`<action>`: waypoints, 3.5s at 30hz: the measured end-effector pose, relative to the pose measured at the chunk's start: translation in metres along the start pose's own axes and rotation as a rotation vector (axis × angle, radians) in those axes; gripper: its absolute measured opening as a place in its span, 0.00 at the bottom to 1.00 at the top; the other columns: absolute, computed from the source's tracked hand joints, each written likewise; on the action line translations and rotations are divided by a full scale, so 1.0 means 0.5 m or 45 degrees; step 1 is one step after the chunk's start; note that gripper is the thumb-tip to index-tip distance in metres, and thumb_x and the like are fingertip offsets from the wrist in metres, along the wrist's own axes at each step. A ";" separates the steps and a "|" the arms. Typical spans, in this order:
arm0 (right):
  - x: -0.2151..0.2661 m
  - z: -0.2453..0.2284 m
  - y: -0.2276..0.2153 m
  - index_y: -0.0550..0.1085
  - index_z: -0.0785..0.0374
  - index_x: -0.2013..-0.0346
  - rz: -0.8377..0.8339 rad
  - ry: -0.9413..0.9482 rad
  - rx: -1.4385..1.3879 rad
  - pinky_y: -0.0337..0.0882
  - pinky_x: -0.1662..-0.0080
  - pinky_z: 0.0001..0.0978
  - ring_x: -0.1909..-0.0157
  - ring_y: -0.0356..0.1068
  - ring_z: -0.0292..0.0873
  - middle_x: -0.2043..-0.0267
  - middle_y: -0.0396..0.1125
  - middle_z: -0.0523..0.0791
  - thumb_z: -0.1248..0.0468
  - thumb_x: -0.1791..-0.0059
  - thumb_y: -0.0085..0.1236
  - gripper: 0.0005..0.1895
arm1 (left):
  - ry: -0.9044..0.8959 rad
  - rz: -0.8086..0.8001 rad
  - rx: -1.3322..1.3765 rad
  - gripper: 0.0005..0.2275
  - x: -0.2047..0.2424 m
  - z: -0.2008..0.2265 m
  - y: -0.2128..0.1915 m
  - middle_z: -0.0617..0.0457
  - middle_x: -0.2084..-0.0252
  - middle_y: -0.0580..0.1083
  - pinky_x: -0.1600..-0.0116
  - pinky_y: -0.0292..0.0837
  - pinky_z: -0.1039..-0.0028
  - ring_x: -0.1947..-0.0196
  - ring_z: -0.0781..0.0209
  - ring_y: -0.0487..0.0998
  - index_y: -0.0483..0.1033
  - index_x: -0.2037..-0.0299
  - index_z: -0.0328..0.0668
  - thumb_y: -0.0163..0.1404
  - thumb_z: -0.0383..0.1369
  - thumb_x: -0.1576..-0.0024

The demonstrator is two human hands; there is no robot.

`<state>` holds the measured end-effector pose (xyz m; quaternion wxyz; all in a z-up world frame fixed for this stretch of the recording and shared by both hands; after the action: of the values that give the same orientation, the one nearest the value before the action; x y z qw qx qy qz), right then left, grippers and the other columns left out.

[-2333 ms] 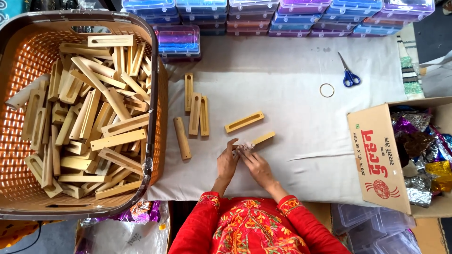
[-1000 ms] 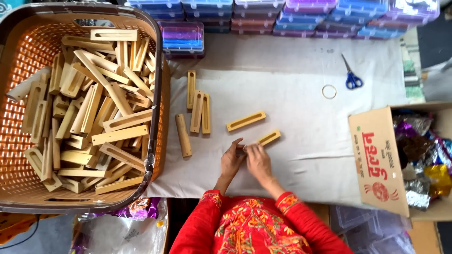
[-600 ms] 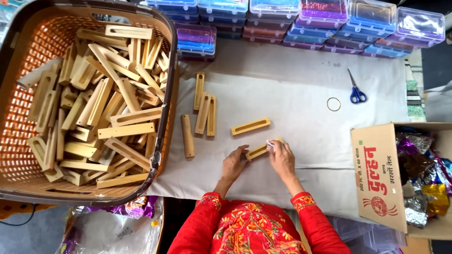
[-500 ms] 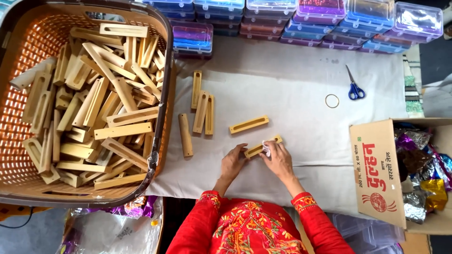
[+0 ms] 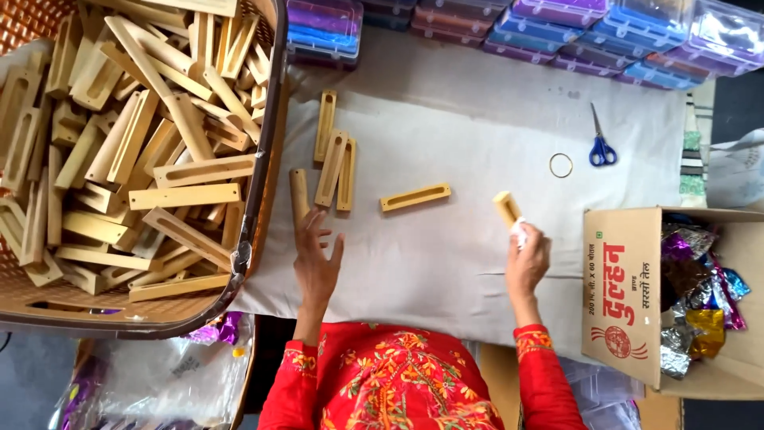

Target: Cleaning wooden U-shaped components with a cloth and wrapping them in decorative foil.

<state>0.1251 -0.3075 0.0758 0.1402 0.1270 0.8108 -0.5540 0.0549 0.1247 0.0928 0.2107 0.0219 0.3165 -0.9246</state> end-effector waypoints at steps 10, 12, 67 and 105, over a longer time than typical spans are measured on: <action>0.124 -0.025 0.002 0.68 0.65 0.40 0.056 0.052 -0.171 0.66 0.43 0.49 0.43 0.66 0.57 0.43 0.69 0.51 0.66 0.45 0.58 0.19 | -0.010 -0.094 -0.110 0.17 -0.026 0.030 0.069 0.53 0.38 0.73 0.54 0.79 0.69 0.51 0.60 0.80 0.73 0.41 0.51 0.56 0.33 0.40; 0.169 -0.027 0.023 0.74 0.60 0.45 -0.063 -0.006 -0.005 0.66 0.39 0.47 0.42 0.66 0.56 0.47 0.72 0.47 0.64 0.46 0.58 0.14 | 0.081 -0.175 -0.208 0.16 -0.048 0.034 0.125 0.56 0.42 0.75 0.52 0.78 0.67 0.47 0.56 0.79 0.74 0.43 0.52 0.57 0.35 0.41; 0.038 -0.253 0.130 0.73 0.60 0.60 -0.361 -0.234 -0.155 0.71 0.55 0.45 0.55 0.70 0.51 0.60 0.72 0.45 0.72 0.56 0.64 0.13 | -0.887 -0.812 0.844 0.16 0.151 -0.141 0.384 0.55 0.61 0.82 0.63 0.75 0.81 0.66 0.74 0.79 0.81 0.46 0.40 0.58 0.35 0.42; 0.154 -0.273 0.176 0.75 0.51 0.40 -0.388 -0.709 -0.195 0.72 0.42 0.42 0.42 0.68 0.50 0.40 0.73 0.39 0.74 0.56 0.56 0.29 | -0.988 -0.946 1.003 0.16 0.161 -0.196 0.440 0.52 0.57 0.83 0.58 0.81 0.79 0.60 0.67 0.84 0.79 0.44 0.38 0.56 0.32 0.41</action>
<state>0.0737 -0.1448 0.0190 0.2812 -0.1632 0.7902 -0.5196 0.0614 -0.0034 -0.1262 -0.0471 -0.3476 -0.1573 -0.9232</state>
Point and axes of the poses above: each hand's wrist, its own x-axis away from the middle knuckle, its own y-axis out of the palm, z = x × y, the point moved 8 cm from there along -x, towards the middle knuckle
